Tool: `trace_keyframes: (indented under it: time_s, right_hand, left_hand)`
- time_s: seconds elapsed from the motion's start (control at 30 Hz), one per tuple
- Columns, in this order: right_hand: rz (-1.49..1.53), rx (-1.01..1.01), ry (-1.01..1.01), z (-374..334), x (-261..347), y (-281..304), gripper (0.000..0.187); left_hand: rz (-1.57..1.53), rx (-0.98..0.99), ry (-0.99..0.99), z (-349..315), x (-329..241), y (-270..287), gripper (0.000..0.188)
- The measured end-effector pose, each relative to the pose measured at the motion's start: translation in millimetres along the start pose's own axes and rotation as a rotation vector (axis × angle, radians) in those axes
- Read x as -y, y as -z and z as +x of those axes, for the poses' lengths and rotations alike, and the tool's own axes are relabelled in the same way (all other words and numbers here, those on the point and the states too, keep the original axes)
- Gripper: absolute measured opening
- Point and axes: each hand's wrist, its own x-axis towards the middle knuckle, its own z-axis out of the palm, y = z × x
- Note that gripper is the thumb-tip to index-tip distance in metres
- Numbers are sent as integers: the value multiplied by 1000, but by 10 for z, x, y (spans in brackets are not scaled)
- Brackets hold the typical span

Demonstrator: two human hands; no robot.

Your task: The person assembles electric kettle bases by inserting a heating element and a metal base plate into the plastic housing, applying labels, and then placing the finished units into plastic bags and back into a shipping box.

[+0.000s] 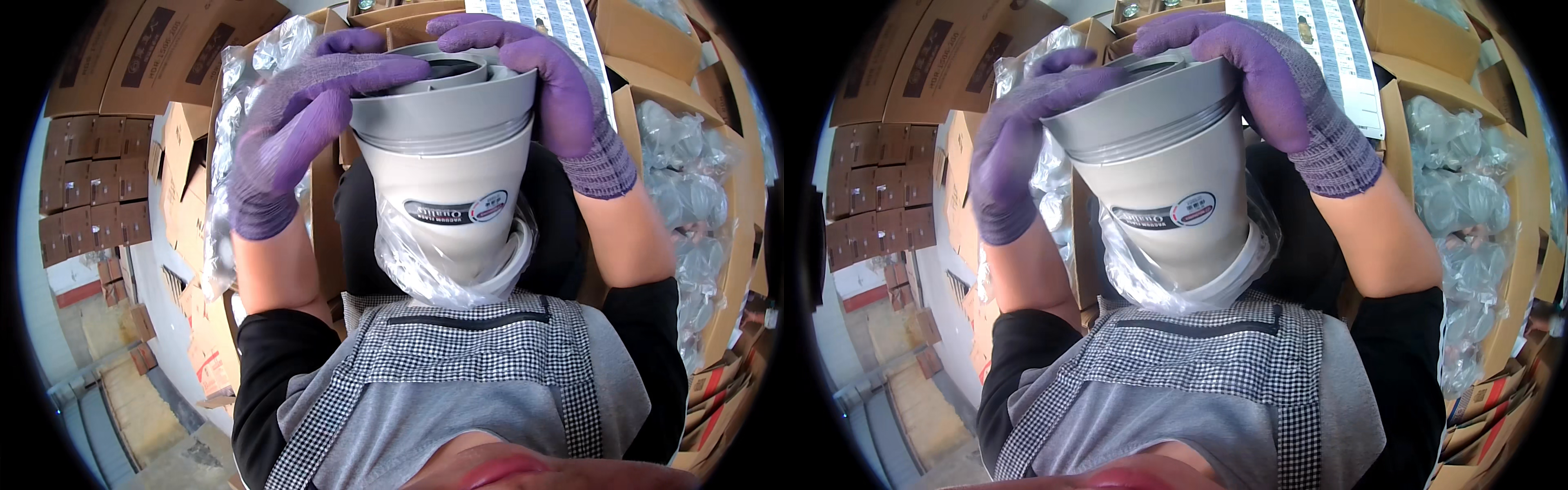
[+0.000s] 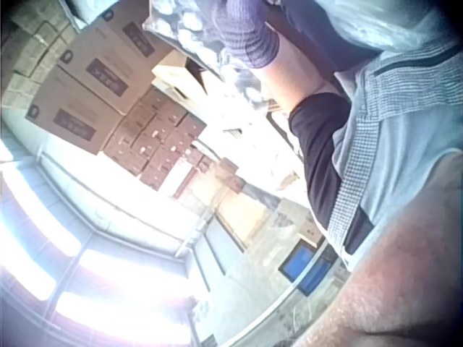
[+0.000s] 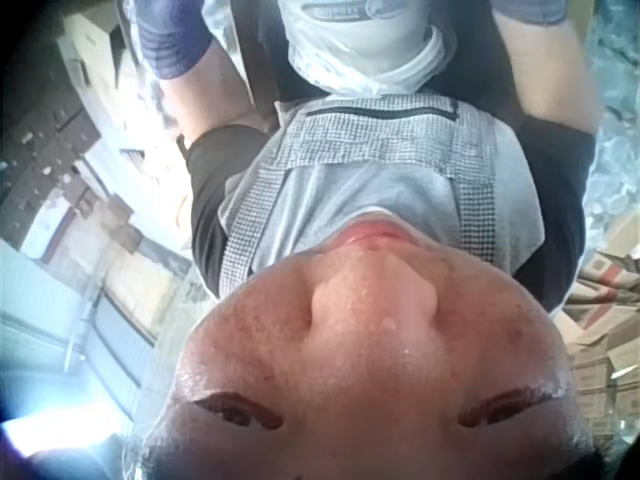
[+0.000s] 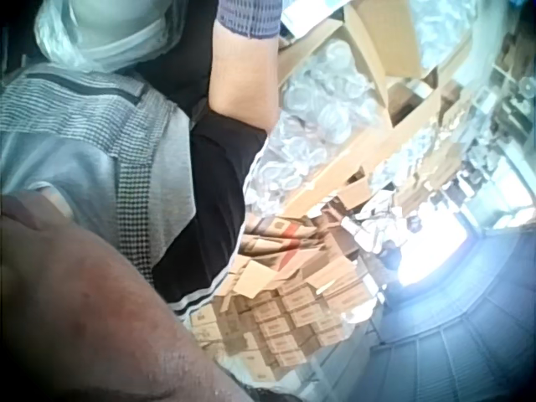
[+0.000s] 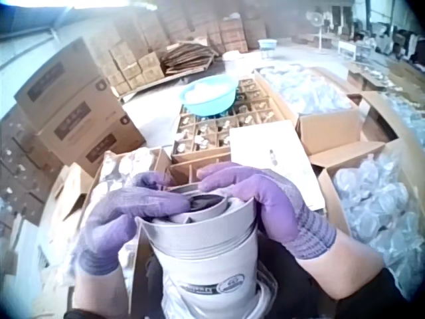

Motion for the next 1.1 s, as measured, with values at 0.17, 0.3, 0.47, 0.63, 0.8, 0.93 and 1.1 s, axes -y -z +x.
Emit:
trace_keyframes:
  time_s: [0.17,0.3,0.47,0.63,0.8,0.93,1.1]
  right_hand:
    - [771,7,-389,58,-234,30,54]
    - [562,280,-121,244,-581,-301,51]
    - [739,71,-294,143,-601,-11,44]
    - [-304,-159,-13,-153,-103,-297,36]
    - [-524,-130,18,-138,201,-114,49]
    - [-290,80,129,127,30,177,32]
    - [-349,-91,140,-50,125,-290,27]
  left_hand:
    - [145,-73,-48,180,-257,-378,55]
    - [964,-111,24,449,-659,-884,44]
    - [844,-155,-172,520,-385,-761,38]
    - [-393,-238,-254,-200,823,-317,60]
    - [-763,-393,95,-138,692,-407,48]
    - [-224,-522,112,111,-335,-573,41]
    - [-271,-257,-129,-119,806,-343,57]
